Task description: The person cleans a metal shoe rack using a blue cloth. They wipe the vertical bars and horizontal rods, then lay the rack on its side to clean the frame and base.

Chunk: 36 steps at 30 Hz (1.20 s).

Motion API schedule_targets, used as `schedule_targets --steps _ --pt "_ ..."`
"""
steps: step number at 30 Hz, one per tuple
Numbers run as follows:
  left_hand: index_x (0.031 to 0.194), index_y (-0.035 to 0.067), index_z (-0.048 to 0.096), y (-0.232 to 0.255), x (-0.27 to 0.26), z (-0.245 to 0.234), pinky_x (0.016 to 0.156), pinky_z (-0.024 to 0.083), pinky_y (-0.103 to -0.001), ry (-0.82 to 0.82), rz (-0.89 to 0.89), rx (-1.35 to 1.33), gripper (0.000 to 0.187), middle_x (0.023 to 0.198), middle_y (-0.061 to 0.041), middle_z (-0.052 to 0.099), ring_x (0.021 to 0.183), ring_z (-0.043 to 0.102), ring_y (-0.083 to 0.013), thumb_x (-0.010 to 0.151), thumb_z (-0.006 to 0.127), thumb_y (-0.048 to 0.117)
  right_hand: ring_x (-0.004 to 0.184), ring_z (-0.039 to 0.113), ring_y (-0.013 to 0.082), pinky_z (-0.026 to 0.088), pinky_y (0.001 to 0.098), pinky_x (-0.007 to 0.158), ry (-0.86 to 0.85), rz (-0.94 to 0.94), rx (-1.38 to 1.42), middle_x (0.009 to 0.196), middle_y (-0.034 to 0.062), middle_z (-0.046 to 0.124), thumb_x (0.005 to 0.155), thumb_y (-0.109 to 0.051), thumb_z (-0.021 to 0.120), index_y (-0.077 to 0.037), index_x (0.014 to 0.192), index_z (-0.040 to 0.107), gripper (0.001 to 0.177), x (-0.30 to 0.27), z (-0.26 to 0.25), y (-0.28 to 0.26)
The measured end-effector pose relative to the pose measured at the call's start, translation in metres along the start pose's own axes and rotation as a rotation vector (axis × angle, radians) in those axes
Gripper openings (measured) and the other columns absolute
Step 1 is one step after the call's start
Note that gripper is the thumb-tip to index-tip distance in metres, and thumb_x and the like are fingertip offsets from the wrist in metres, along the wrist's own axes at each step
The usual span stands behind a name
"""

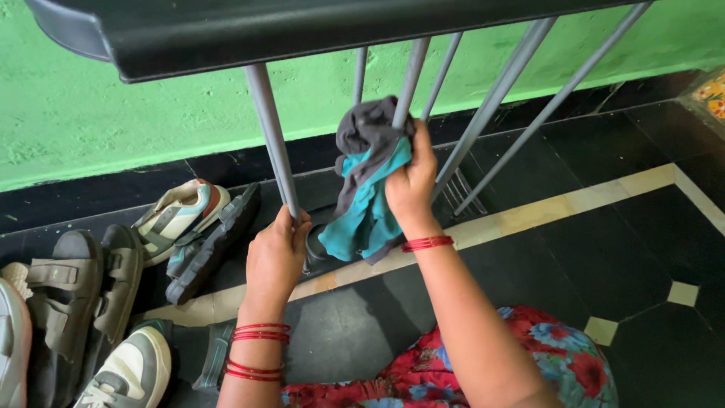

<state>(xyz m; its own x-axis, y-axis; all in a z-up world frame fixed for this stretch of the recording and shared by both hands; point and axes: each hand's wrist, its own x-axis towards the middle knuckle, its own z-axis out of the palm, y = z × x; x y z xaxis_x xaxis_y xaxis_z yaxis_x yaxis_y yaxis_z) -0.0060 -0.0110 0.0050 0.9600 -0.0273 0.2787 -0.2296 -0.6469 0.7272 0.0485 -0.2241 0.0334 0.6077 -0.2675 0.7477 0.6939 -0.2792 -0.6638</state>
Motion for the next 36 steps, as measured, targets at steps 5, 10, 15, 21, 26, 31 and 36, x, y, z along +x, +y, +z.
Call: schedule_targets --steps 5,10,15,21,26,31,36 --pt "0.106 0.016 0.064 0.000 0.000 0.000 0.066 0.053 -0.049 -0.001 -0.015 0.024 0.014 0.087 -0.013 0.074 0.081 0.071 -0.0386 0.094 0.067 0.022 0.104 0.068 0.0168 0.053 0.0311 0.095 -0.029 0.077 -0.102 0.111 0.0114 0.072 0.104 -0.011 0.061 -0.001 0.131 0.057 0.029 -0.033 -0.001 0.022" --pt "0.106 0.016 0.064 0.000 0.002 0.000 0.067 0.053 -0.049 -0.004 -0.040 0.041 0.015 0.089 -0.012 0.075 0.083 0.071 -0.0381 0.093 0.067 0.023 0.105 0.072 0.0301 0.054 0.0350 0.093 -0.071 0.103 -0.241 0.111 0.0164 0.072 0.102 -0.014 0.063 -0.001 0.127 0.059 0.028 -0.061 -0.004 0.037" --pt "0.107 0.016 0.066 0.005 0.001 -0.005 0.067 0.054 -0.048 0.016 -0.009 0.051 0.016 0.094 -0.010 0.074 0.084 0.071 -0.0357 0.093 0.068 0.025 0.107 0.071 0.0342 0.054 0.0377 0.094 -0.079 0.116 -0.269 0.114 0.0186 0.070 0.101 -0.016 0.064 0.000 0.127 0.059 0.031 -0.079 -0.005 0.052" --pt "0.108 0.010 0.071 0.020 0.001 -0.021 0.062 0.056 -0.038 0.143 0.074 -0.060 0.022 0.093 -0.011 0.071 0.074 0.075 -0.0253 0.089 0.076 0.020 0.116 0.064 0.0449 0.051 0.0447 0.099 -0.115 0.082 -0.422 0.125 0.0249 0.065 0.096 -0.010 0.062 0.003 0.138 0.051 0.046 -0.111 -0.013 0.082" --pt "0.109 0.008 0.073 0.024 0.001 -0.024 0.062 0.056 -0.035 0.203 0.104 -0.112 0.022 0.093 -0.010 0.071 0.073 0.075 -0.0224 0.088 0.077 0.012 0.116 0.062 0.0475 0.051 0.0458 0.096 -0.226 0.240 -0.519 0.124 0.0267 0.065 0.087 -0.006 0.062 0.003 0.136 0.054 0.051 -0.156 -0.028 0.121" --pt "0.107 0.003 0.071 0.022 0.004 -0.022 0.064 0.056 -0.035 0.236 0.095 -0.126 0.025 0.092 -0.013 0.072 0.074 0.075 -0.0240 0.086 0.079 0.014 0.111 0.065 0.0448 0.050 0.0450 0.096 -0.158 0.353 -0.757 0.117 0.0299 0.067 0.081 -0.008 0.071 0.008 0.128 0.059 0.051 -0.197 -0.037 0.115" --pt "0.115 0.004 0.071 0.015 0.005 -0.028 0.069 0.058 -0.032 0.149 -0.091 -0.270 0.029 0.092 -0.012 0.078 0.076 0.077 -0.0198 0.096 0.068 0.026 0.104 0.071 0.0236 0.054 0.0340 0.093 -0.063 0.257 -0.211 0.112 0.0204 0.071 0.085 -0.001 0.058 0.010 0.131 0.053 0.047 -0.146 -0.010 0.042"
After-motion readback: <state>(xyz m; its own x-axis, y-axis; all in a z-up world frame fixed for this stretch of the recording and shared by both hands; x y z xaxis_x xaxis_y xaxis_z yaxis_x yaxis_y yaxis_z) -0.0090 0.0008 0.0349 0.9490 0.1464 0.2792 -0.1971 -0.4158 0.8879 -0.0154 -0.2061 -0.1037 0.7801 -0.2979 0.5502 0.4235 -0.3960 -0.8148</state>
